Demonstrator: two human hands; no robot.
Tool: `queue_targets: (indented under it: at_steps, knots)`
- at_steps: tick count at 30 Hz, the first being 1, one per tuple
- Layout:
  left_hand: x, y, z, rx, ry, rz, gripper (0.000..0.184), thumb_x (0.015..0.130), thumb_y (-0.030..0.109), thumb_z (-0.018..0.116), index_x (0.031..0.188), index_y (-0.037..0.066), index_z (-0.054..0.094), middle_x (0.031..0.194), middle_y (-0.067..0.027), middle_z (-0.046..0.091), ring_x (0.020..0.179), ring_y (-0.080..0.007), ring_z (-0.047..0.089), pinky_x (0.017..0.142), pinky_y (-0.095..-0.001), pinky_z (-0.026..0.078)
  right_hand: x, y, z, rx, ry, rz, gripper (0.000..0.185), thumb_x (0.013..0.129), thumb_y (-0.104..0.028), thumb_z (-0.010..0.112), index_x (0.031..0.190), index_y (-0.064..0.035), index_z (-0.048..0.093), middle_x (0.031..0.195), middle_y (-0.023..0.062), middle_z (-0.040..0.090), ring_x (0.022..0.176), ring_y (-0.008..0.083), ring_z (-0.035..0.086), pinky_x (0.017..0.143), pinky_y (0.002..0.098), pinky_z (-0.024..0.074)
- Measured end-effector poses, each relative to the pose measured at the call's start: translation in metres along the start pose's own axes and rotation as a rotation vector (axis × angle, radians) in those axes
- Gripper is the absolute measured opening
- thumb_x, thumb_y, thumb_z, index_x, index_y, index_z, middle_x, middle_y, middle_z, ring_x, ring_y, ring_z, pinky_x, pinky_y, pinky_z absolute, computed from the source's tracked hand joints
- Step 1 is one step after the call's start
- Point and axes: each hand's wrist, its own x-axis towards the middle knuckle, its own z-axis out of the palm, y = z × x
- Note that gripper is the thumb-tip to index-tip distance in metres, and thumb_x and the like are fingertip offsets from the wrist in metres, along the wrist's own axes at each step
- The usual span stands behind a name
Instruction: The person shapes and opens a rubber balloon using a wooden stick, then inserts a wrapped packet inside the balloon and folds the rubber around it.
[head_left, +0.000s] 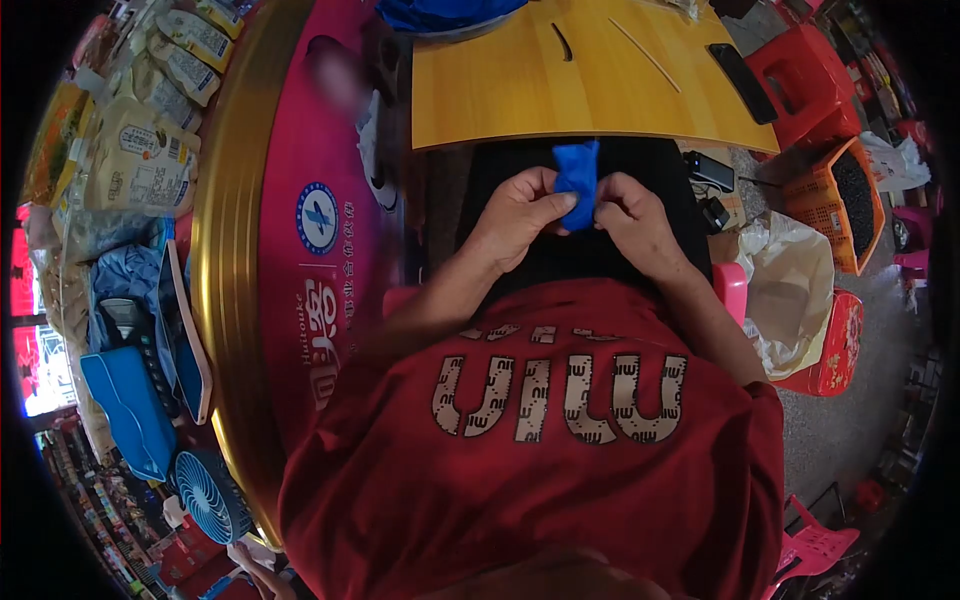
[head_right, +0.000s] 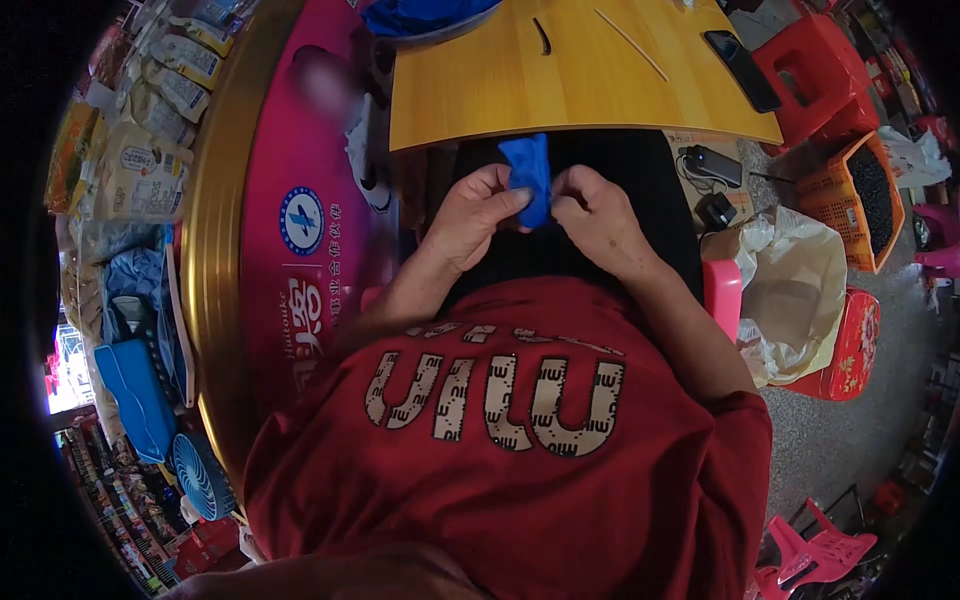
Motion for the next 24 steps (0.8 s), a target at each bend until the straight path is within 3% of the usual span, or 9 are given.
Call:
queue_targets:
  at_steps: [4,6,12,14,18,19,22,24]
  knots:
    - [0.003,-0.004,-0.001,-0.048,0.083,0.102,0.010,0.075,0.009,0.056,0.083,0.006,0.051,0.071,-0.0010,0.053,0.063,-0.0079,0.051,0.055,-0.0206,0.043,-0.001,-0.012,0.003,-0.132,0.110,-0.132,0.007,0.068,-0.004,0.051,0.072,-0.0013,0.047,0.063,0.0066,0.048,0.059,0.0141,0.049,0.053,0.0257,0.0406]
    - [0.004,-0.006,-0.001,-0.066,0.106,0.153,0.009,0.075,0.008,0.057,0.082,0.006,0.052,0.070,-0.0006,0.053,0.062,-0.0074,0.050,0.056,-0.0200,0.043,-0.002,-0.014,0.005,-0.331,0.110,-0.318,0.009,0.065,-0.003,0.054,0.072,-0.0019,0.048,0.066,0.0098,0.050,0.060,0.0222,0.052,0.054,0.0289,0.0420]
    - [0.002,-0.010,0.004,0.044,0.088,0.228,0.004,0.073,0.004,0.057,0.075,0.004,0.053,0.068,0.0009,0.053,0.060,-0.0046,0.046,0.053,-0.0172,0.039,-0.003,-0.012,0.003,-0.459,0.063,-0.299,0.005,0.064,-0.004,0.051,0.068,-0.0016,0.049,0.064,0.0134,0.051,0.061,0.0287,0.052,0.055,0.0341,0.0434]
    - [0.003,-0.013,0.004,0.223,0.130,0.201,0.004,0.072,0.003,0.057,0.071,0.002,0.053,0.064,0.0015,0.051,0.058,-0.0037,0.044,0.051,-0.0165,0.037,-0.001,-0.004,0.004,-0.606,0.067,-0.317,0.010,0.063,-0.003,0.053,0.074,-0.0030,0.053,0.067,0.0126,0.053,0.064,0.0281,0.053,0.055,0.0330,0.0433]
    - [0.004,-0.013,0.003,0.244,0.132,0.181,0.007,0.072,0.005,0.058,0.068,0.002,0.053,0.062,0.0020,0.050,0.057,-0.0027,0.043,0.050,-0.0165,0.035,0.000,-0.012,0.004,-0.573,0.091,-0.274,0.006,0.063,-0.002,0.051,0.068,-0.0022,0.053,0.063,0.0141,0.052,0.059,0.0290,0.053,0.054,0.0334,0.0429]
    - [0.003,-0.011,0.002,0.269,0.116,0.129,0.005,0.074,0.004,0.057,0.072,0.002,0.052,0.066,0.0006,0.051,0.060,-0.0048,0.045,0.055,-0.0168,0.038,-0.001,-0.011,0.003,-0.592,0.083,-0.289,0.006,0.063,-0.002,0.051,0.068,-0.0022,0.053,0.063,0.0141,0.052,0.059,0.0290,0.053,0.054,0.0334,0.0429]
    - [0.002,-0.006,-0.002,0.189,0.096,0.117,0.007,0.074,0.007,0.057,0.072,0.003,0.052,0.067,-0.0004,0.052,0.060,-0.0062,0.048,0.055,-0.0181,0.039,0.001,-0.013,-0.001,-0.558,0.078,-0.296,0.007,0.066,-0.002,0.049,0.071,-0.0011,0.053,0.063,0.0111,0.054,0.056,0.0217,0.054,0.052,0.0289,0.0429]
    - [0.005,-0.001,-0.007,0.038,0.114,0.085,0.010,0.074,0.012,0.059,0.071,0.005,0.052,0.063,0.0006,0.052,0.055,-0.0056,0.047,0.049,-0.0181,0.039,0.002,-0.019,-0.006,-0.010,0.107,0.052,0.006,0.069,-0.004,0.048,0.069,0.0006,0.052,0.060,0.0071,0.053,0.054,0.0146,0.053,0.050,0.0246,0.0426]
